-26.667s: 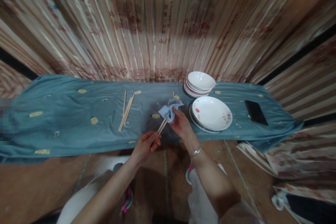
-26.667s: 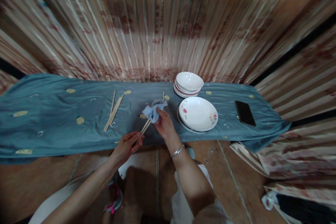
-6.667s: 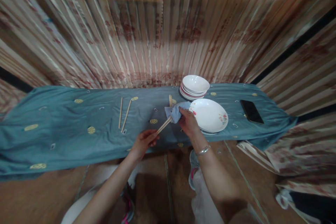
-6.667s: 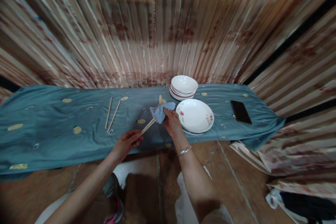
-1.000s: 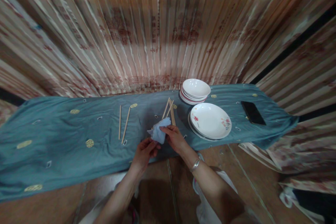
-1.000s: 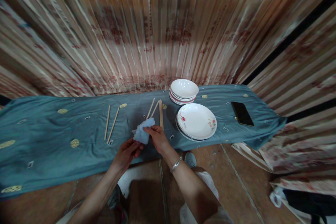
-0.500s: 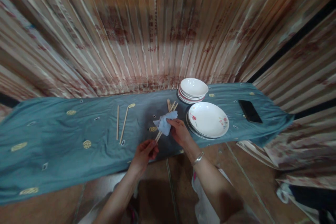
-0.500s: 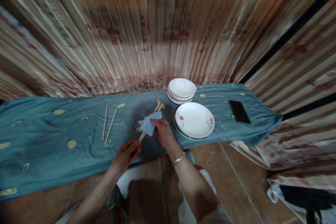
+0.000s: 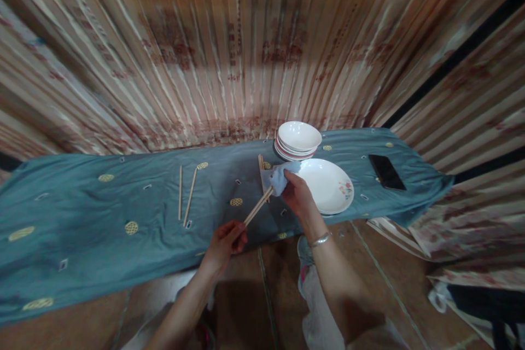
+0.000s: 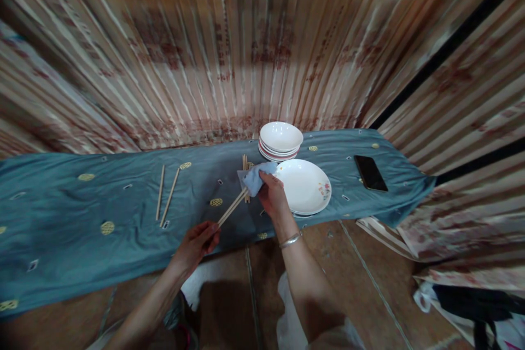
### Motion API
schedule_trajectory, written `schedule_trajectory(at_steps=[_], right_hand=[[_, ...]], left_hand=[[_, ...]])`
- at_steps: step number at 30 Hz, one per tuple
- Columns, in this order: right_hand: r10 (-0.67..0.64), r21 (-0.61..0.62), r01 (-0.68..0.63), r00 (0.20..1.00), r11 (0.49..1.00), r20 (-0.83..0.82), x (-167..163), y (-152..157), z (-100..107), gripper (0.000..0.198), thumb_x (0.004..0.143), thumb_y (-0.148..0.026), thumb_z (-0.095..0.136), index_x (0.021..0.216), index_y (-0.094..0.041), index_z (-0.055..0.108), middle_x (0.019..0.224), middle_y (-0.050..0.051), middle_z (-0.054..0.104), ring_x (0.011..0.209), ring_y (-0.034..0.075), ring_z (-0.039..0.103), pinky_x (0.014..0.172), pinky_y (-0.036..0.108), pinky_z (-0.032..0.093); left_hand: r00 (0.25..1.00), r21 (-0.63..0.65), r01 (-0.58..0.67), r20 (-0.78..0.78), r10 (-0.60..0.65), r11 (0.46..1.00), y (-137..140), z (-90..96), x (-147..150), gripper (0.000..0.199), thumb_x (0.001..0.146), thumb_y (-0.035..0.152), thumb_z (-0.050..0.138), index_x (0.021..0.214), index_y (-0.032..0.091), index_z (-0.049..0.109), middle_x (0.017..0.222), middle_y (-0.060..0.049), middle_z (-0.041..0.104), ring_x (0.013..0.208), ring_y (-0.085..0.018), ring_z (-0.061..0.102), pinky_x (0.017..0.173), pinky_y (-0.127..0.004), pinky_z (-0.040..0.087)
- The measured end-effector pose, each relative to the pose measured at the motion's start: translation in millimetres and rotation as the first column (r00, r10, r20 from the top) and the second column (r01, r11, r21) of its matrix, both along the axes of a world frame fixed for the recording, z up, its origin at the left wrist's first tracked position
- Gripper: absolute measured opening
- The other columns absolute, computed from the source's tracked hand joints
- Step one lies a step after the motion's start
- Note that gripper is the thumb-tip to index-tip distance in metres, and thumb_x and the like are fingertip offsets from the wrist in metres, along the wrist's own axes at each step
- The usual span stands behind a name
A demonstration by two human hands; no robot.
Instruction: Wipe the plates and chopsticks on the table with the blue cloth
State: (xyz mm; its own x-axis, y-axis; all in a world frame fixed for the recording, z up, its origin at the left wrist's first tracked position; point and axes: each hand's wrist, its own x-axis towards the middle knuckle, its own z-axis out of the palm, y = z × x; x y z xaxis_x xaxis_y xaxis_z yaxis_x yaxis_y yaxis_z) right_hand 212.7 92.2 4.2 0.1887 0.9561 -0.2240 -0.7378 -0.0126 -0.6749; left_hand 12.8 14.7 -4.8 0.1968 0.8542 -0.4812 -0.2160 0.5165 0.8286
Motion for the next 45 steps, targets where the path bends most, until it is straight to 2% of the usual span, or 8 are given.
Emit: schedule_trajectory(at_steps=[6, 14, 22, 31, 37, 39, 41, 45], right_hand=[[0.046, -0.003, -0.046, 0.997, 0.999, -0.056, -11.3, -5.2, 3.5, 0.014, 0.065, -0.024, 0.076, 0.073, -0.022, 0.065, 0.073, -0.002, 0.071, 0.085, 0.019, 0.068, 0.079, 0.032, 0.055], [0.219, -0.010, -0.219, 0.975, 0.976, 0.025, -35.4, -16.5, 0.1, 0.016, 0.063, -0.031, 0.077, 0.071, -0.021, 0.068, 0.075, 0.003, 0.073, 0.092, 0.023, 0.068, 0.079, 0.035, 0.054], [0.326, -0.014, -0.326, 0.941, 0.945, 0.090, -60.2, -29.4, -4.5, 0.015, 0.061, -0.033, 0.079, 0.063, -0.022, 0.068, 0.068, 0.001, 0.071, 0.079, 0.020, 0.067, 0.073, 0.031, 0.052], [0.435, -0.042, -0.433, 0.896, 0.900, 0.086, -84.8, -42.7, -14.2, 0.026, 0.058, -0.040, 0.080, 0.064, -0.017, 0.069, 0.055, -0.002, 0.066, 0.043, 0.010, 0.050, 0.043, 0.023, 0.038], [0.393, -0.070, -0.388, 0.915, 0.919, 0.093, -70.1, -37.0, -8.6, 0.026, 0.055, -0.038, 0.083, 0.063, -0.018, 0.068, 0.057, -0.002, 0.066, 0.049, 0.011, 0.054, 0.049, 0.023, 0.040], [0.390, -0.087, -0.382, 0.915, 0.920, 0.104, -65.2, -35.2, -7.3, 0.028, 0.053, -0.039, 0.083, 0.063, -0.018, 0.067, 0.057, -0.002, 0.066, 0.051, 0.011, 0.054, 0.050, 0.023, 0.040], [0.407, -0.104, -0.395, 0.904, 0.913, 0.134, -63.2, -35.3, -7.8, 0.029, 0.053, -0.040, 0.083, 0.063, -0.017, 0.067, 0.055, -0.002, 0.064, 0.050, 0.010, 0.053, 0.050, 0.023, 0.039], [0.526, -0.138, -0.508, 0.821, 0.850, 0.222, -66.3, -42.6, -11.9, 0.032, 0.058, -0.044, 0.079, 0.070, -0.016, 0.070, 0.058, -0.001, 0.066, 0.051, 0.010, 0.054, 0.051, 0.022, 0.040]], left_hand=[[0.999, 0.003, -0.012, 0.034, 0.011, 1.000, -0.1, -2.8, 3.3, 0.044, 0.051, 0.051, 0.081, 0.063, 0.014, 0.060, 0.049, 0.003, 0.054, 0.039, -0.004, 0.040, 0.040, -0.018, 0.025], [0.996, -0.020, -0.055, 0.066, 0.056, 0.998, 2.4, -0.8, 4.7, 0.043, 0.049, 0.049, 0.082, 0.063, 0.013, 0.062, 0.048, 0.003, 0.054, 0.039, -0.004, 0.041, 0.040, -0.018, 0.026], [0.991, 0.038, -0.092, 0.102, 0.088, 0.995, 4.7, 0.4, 2.8, 0.040, 0.054, 0.047, 0.081, 0.062, 0.014, 0.060, 0.047, 0.004, 0.053, 0.038, -0.003, 0.038, 0.039, -0.018, 0.025], [0.984, 0.078, -0.157, 0.096, 0.149, 0.985, 4.4, -1.3, 0.5, 0.041, 0.053, 0.048, 0.080, 0.061, 0.014, 0.059, 0.051, 0.001, 0.058, 0.038, -0.004, 0.039, 0.040, -0.019, 0.024], [0.997, 0.143, -0.003, -0.077, 0.014, 0.990, 9.4, -4.2, -7.6, 0.043, 0.060, 0.055, 0.074, 0.065, 0.013, 0.066, 0.055, -0.005, 0.064, 0.038, -0.010, 0.048, 0.039, -0.023, 0.030], [0.989, 0.193, -0.020, -0.141, 0.048, 0.981, 14.8, -5.4, -14.0, 0.042, 0.058, 0.055, 0.075, 0.065, 0.014, 0.067, 0.056, -0.004, 0.064, 0.037, -0.009, 0.046, 0.039, -0.023, 0.030], [0.974, 0.266, -0.111, -0.165, 0.159, 0.958, 20.6, -6.0, -20.8, 0.040, 0.057, 0.054, 0.077, 0.063, 0.015, 0.067, 0.056, -0.001, 0.063, 0.038, -0.008, 0.045, 0.039, -0.022, 0.031], [0.934, 0.293, -0.306, -0.094, 0.346, 0.906, 27.4, -3.9, -29.7, 0.043, 0.053, 0.047, 0.081, 0.083, 0.016, 0.075, 0.058, 0.002, 0.062, 0.048, -0.007, 0.047, 0.047, -0.020, 0.035]])
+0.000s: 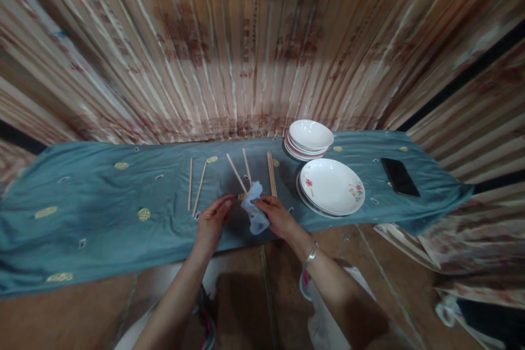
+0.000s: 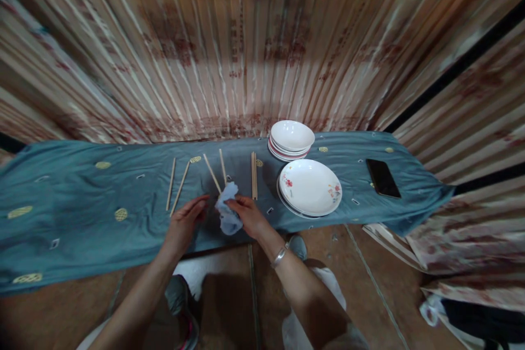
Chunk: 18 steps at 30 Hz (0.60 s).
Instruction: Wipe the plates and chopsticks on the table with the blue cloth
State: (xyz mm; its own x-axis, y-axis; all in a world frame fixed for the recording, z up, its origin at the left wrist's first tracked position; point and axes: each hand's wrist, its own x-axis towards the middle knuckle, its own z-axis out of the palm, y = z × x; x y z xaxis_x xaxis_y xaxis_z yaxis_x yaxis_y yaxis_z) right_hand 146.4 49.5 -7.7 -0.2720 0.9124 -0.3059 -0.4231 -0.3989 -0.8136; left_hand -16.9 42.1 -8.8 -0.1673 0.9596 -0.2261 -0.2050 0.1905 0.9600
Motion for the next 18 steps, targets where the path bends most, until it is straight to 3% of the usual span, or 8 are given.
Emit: schedule_trajectory(at_steps=[4, 7, 18], right_hand=[[0.157, 0.017, -0.158, 0.985, 0.987, 0.066, -5.4, -10.2, -3.3, 0.039, 0.059, -0.051, 0.077, 0.069, -0.015, 0.070, 0.058, -0.001, 0.066, 0.052, 0.009, 0.054, 0.053, 0.022, 0.040], [0.226, 0.012, -0.228, 0.970, 0.974, 0.087, -6.6, -14.8, -4.2, 0.045, 0.058, -0.056, 0.077, 0.071, -0.014, 0.070, 0.061, 0.001, 0.067, 0.055, 0.010, 0.056, 0.055, 0.022, 0.041], [0.365, -0.061, -0.360, 0.923, 0.931, 0.125, -1.2, -19.2, 0.8, 0.043, 0.063, -0.053, 0.073, 0.076, -0.012, 0.070, 0.064, 0.003, 0.068, 0.058, 0.013, 0.058, 0.065, 0.028, 0.046]], left_hand=[[0.991, -0.045, -0.024, 0.129, 0.029, 0.999, -1.0, 4.7, 0.6, 0.041, 0.049, 0.043, 0.084, 0.077, 0.015, 0.076, 0.066, -0.001, 0.066, 0.057, -0.009, 0.051, 0.054, -0.021, 0.040], [0.981, -0.081, 0.007, 0.192, 0.009, 0.997, -3.2, 7.0, 2.6, 0.039, 0.047, 0.043, 0.084, 0.074, 0.016, 0.076, 0.061, 0.000, 0.064, 0.056, -0.009, 0.050, 0.052, -0.021, 0.040], [0.973, -0.115, 0.133, 0.206, -0.108, 0.984, -8.8, 1.6, 8.3, 0.036, 0.050, 0.043, 0.084, 0.068, 0.013, 0.072, 0.054, 0.002, 0.058, 0.048, -0.009, 0.047, 0.044, -0.020, 0.036]])
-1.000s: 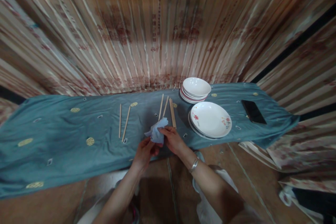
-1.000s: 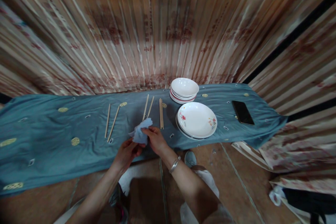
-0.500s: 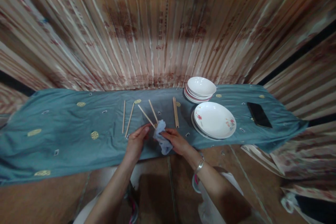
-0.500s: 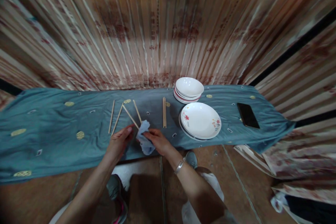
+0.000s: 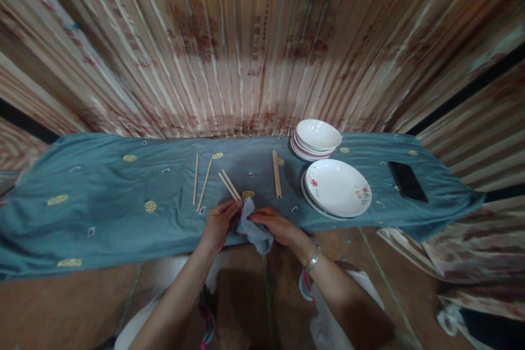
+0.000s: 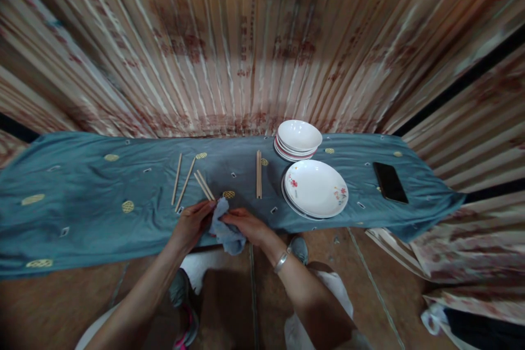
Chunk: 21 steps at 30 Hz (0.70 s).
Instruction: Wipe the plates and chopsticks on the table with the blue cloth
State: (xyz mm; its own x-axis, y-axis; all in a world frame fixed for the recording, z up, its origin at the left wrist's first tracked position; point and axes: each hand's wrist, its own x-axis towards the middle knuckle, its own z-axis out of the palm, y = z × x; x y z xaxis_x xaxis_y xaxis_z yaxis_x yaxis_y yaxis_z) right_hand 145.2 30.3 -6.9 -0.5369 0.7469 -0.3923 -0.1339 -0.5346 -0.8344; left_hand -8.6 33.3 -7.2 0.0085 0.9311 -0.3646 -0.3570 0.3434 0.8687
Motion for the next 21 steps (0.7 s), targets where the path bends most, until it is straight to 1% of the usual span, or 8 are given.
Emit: schedule_trajectory(at_steps=[4, 6, 8, 11, 14, 16, 18, 21], right_hand=[[-0.017, -0.021, 0.017, 0.999, 1.000, -0.027, -3.5, -1.0, -0.5, 0.040, 0.062, -0.053, 0.073, 0.069, -0.015, 0.068, 0.060, 0.001, 0.067, 0.056, 0.012, 0.058, 0.063, 0.027, 0.047], [0.000, -0.031, -0.001, 1.000, 1.000, -0.029, -4.6, -1.7, -1.5, 0.039, 0.061, -0.054, 0.073, 0.067, -0.015, 0.067, 0.057, 0.000, 0.066, 0.055, 0.012, 0.058, 0.060, 0.026, 0.046], [0.036, -0.034, -0.036, 0.999, 0.999, -0.016, -4.3, -2.8, -2.7, 0.039, 0.061, -0.053, 0.073, 0.065, -0.015, 0.067, 0.056, 0.000, 0.065, 0.055, 0.013, 0.058, 0.058, 0.025, 0.045], [0.085, -0.024, -0.084, 0.996, 0.996, 0.018, -1.6, -4.6, -4.6, 0.036, 0.063, -0.049, 0.072, 0.065, -0.013, 0.066, 0.055, -0.002, 0.063, 0.052, 0.010, 0.055, 0.055, 0.023, 0.040], [0.077, -0.024, -0.076, 0.995, 0.997, 0.055, 0.7, -5.7, -7.0, 0.033, 0.062, -0.045, 0.074, 0.064, -0.013, 0.065, 0.052, -0.005, 0.059, 0.047, 0.007, 0.047, 0.050, 0.021, 0.032], [0.060, -0.036, -0.058, 0.996, 0.998, 0.063, 0.9, -5.8, -8.8, 0.032, 0.059, -0.043, 0.075, 0.063, -0.013, 0.064, 0.050, -0.006, 0.057, 0.045, 0.006, 0.043, 0.048, 0.021, 0.028], [0.046, -0.047, -0.044, 0.998, 0.998, 0.051, 0.3, -5.6, -10.6, 0.033, 0.057, -0.043, 0.077, 0.062, -0.013, 0.064, 0.050, -0.007, 0.056, 0.045, 0.005, 0.041, 0.048, 0.021, 0.026], [0.027, -0.052, -0.025, 0.999, 0.998, 0.024, -1.2, -5.0, -12.3, 0.033, 0.057, -0.042, 0.078, 0.063, -0.013, 0.064, 0.051, -0.007, 0.057, 0.046, 0.006, 0.043, 0.049, 0.021, 0.028]], left_hand=[[1.000, -0.017, -0.016, 0.010, 0.017, 1.000, 0.3, 5.3, -0.3, 0.037, 0.049, 0.042, 0.084, 0.067, 0.013, 0.072, 0.054, 0.001, 0.060, 0.048, -0.009, 0.049, 0.044, -0.020, 0.035], [0.998, -0.026, -0.066, 0.010, 0.066, 0.997, 2.5, 10.3, -2.8, 0.037, 0.046, 0.041, 0.085, 0.067, 0.013, 0.072, 0.056, 0.000, 0.063, 0.050, -0.009, 0.051, 0.045, -0.020, 0.036], [0.990, -0.034, -0.143, 0.006, 0.143, 0.989, 5.3, 14.9, -6.5, 0.037, 0.040, 0.038, 0.087, 0.064, 0.014, 0.073, 0.058, -0.002, 0.065, 0.052, -0.008, 0.051, 0.048, -0.019, 0.037], [0.980, -0.034, -0.198, -0.007, 0.198, 0.980, 8.0, 18.5, -11.5, 0.035, 0.036, 0.035, 0.088, 0.060, 0.014, 0.073, 0.055, -0.001, 0.064, 0.049, -0.007, 0.047, 0.046, -0.018, 0.034], [0.979, -0.023, -0.205, -0.017, 0.204, 0.979, 7.8, 18.4, -13.4, 0.032, 0.037, 0.033, 0.087, 0.058, 0.013, 0.072, 0.052, 0.000, 0.061, 0.046, -0.005, 0.043, 0.044, -0.018, 0.030], [0.978, -0.018, -0.208, -0.017, 0.207, 0.978, 6.7, 17.8, -12.6, 0.032, 0.037, 0.034, 0.087, 0.057, 0.014, 0.072, 0.051, 0.001, 0.060, 0.047, -0.005, 0.043, 0.044, -0.017, 0.031], [0.981, -0.022, -0.195, -0.020, 0.195, 0.981, 5.3, 17.2, -10.4, 0.033, 0.037, 0.035, 0.087, 0.056, 0.014, 0.071, 0.053, 0.000, 0.062, 0.049, -0.006, 0.047, 0.046, -0.018, 0.035], [0.990, -0.044, -0.142, -0.019, 0.141, 0.989, 3.3, 14.9, -5.8, 0.036, 0.036, 0.038, 0.088, 0.058, 0.015, 0.071, 0.058, -0.001, 0.066, 0.054, -0.010, 0.055, 0.054, -0.021, 0.043]])
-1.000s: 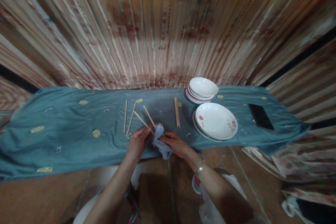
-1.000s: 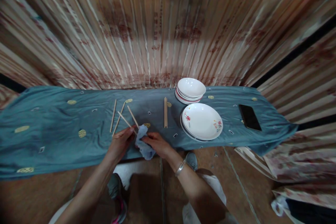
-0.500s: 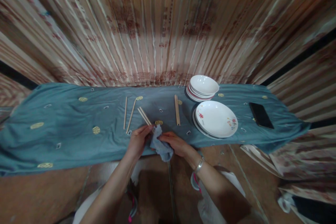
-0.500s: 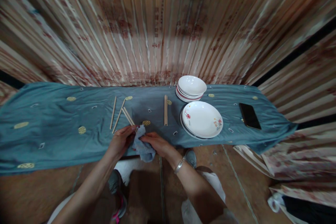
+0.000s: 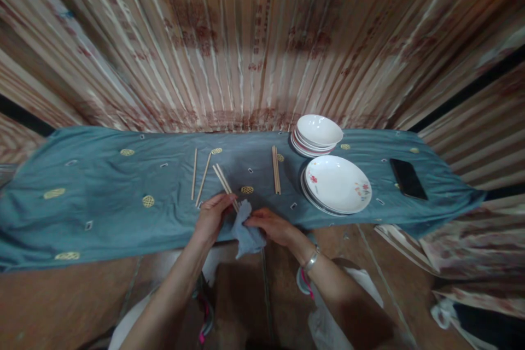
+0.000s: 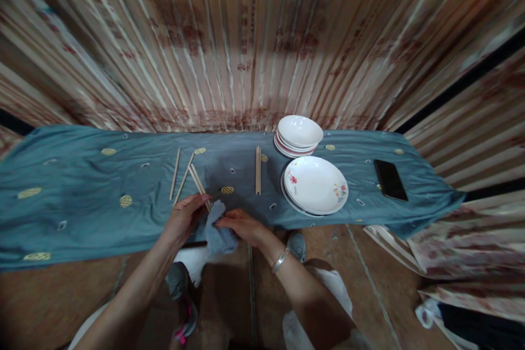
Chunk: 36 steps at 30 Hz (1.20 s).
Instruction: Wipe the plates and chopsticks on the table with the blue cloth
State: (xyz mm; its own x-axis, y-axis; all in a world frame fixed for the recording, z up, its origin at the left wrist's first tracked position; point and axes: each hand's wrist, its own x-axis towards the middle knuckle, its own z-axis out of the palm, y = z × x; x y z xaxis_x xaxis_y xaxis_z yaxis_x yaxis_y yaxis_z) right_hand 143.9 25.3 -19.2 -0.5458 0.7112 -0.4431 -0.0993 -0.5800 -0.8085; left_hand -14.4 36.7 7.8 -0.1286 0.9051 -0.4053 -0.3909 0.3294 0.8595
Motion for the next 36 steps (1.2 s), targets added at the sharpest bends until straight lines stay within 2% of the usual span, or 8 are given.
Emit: schedule_trajectory(at_steps=[9, 13, 17, 25, 29, 32, 36], right_hand=[[-0.161, -0.005, 0.161, 0.984, 0.987, -0.072, -3.6, 4.1, 0.1, 0.037, 0.055, -0.047, 0.081, 0.066, -0.015, 0.068, 0.057, -0.004, 0.062, 0.057, 0.009, 0.052, 0.062, 0.025, 0.038], [-0.168, 0.002, 0.168, 0.983, 0.986, -0.071, -2.7, 4.5, -0.7, 0.038, 0.056, -0.048, 0.080, 0.068, -0.014, 0.069, 0.057, -0.003, 0.062, 0.057, 0.010, 0.051, 0.062, 0.027, 0.038], [-0.182, 0.001, 0.183, 0.981, 0.983, -0.063, -4.2, 2.5, 0.0, 0.043, 0.053, -0.053, 0.081, 0.066, -0.014, 0.068, 0.056, -0.003, 0.061, 0.056, 0.010, 0.052, 0.061, 0.025, 0.039], [-0.062, -0.002, 0.062, 0.998, 0.998, -0.023, -8.1, -5.8, 3.3, 0.045, 0.057, -0.055, 0.078, 0.068, -0.014, 0.065, 0.057, -0.003, 0.060, 0.054, 0.010, 0.052, 0.057, 0.024, 0.039], [-0.015, 0.005, 0.015, 1.000, 1.000, 0.018, -5.3, -7.9, 3.4, 0.044, 0.055, -0.054, 0.079, 0.065, -0.013, 0.063, 0.053, -0.005, 0.056, 0.049, 0.007, 0.046, 0.051, 0.023, 0.032], [-0.009, 0.008, 0.009, 0.999, 1.000, 0.036, -2.9, -7.6, 3.2, 0.039, 0.056, -0.049, 0.079, 0.060, -0.014, 0.062, 0.049, -0.007, 0.053, 0.046, 0.006, 0.042, 0.049, 0.022, 0.027], [-0.030, 0.024, 0.030, 0.999, 0.999, 0.021, -0.7, -6.2, 2.9, 0.028, 0.060, -0.040, 0.075, 0.058, -0.015, 0.063, 0.049, -0.006, 0.055, 0.048, 0.006, 0.043, 0.050, 0.023, 0.026]], left_hand=[[0.995, 0.005, 0.100, -0.014, -0.100, 0.995, -0.6, -11.1, 5.3, 0.036, 0.042, 0.040, 0.088, 0.065, 0.015, 0.074, 0.064, -0.003, 0.070, 0.059, -0.012, 0.058, 0.057, -0.022, 0.045], [0.990, -0.004, 0.140, 0.000, -0.140, 0.990, -0.4, -9.0, 4.1, 0.036, 0.044, 0.039, 0.087, 0.066, 0.014, 0.074, 0.068, -0.004, 0.070, 0.059, -0.012, 0.058, 0.057, -0.022, 0.046], [0.988, -0.019, 0.157, 0.021, -0.156, 0.987, -0.7, -8.6, 4.5, 0.036, 0.042, 0.038, 0.088, 0.064, 0.013, 0.073, 0.063, -0.003, 0.068, 0.054, -0.010, 0.055, 0.053, -0.021, 0.043], [1.000, 0.015, -0.004, 0.017, 0.003, 1.000, 3.5, -3.2, 0.6, 0.033, 0.037, 0.033, 0.088, 0.056, 0.014, 0.070, 0.054, -0.001, 0.064, 0.051, -0.009, 0.053, 0.049, -0.019, 0.041], [0.997, 0.037, -0.079, -0.004, 0.079, 0.996, 7.7, -0.9, -5.3, 0.033, 0.035, 0.031, 0.088, 0.053, 0.013, 0.066, 0.047, 0.003, 0.056, 0.043, -0.004, 0.042, 0.040, -0.016, 0.029], [0.998, 0.034, -0.059, -0.015, 0.060, 0.998, 8.1, 0.6, -7.3, 0.033, 0.037, 0.032, 0.087, 0.053, 0.013, 0.066, 0.045, 0.004, 0.053, 0.042, -0.003, 0.039, 0.038, -0.016, 0.026], [0.998, 0.009, 0.058, -0.027, -0.058, 0.998, 4.3, 0.8, -4.0, 0.029, 0.042, 0.032, 0.086, 0.054, 0.013, 0.067, 0.047, 0.003, 0.054, 0.043, -0.004, 0.040, 0.039, -0.018, 0.028]])
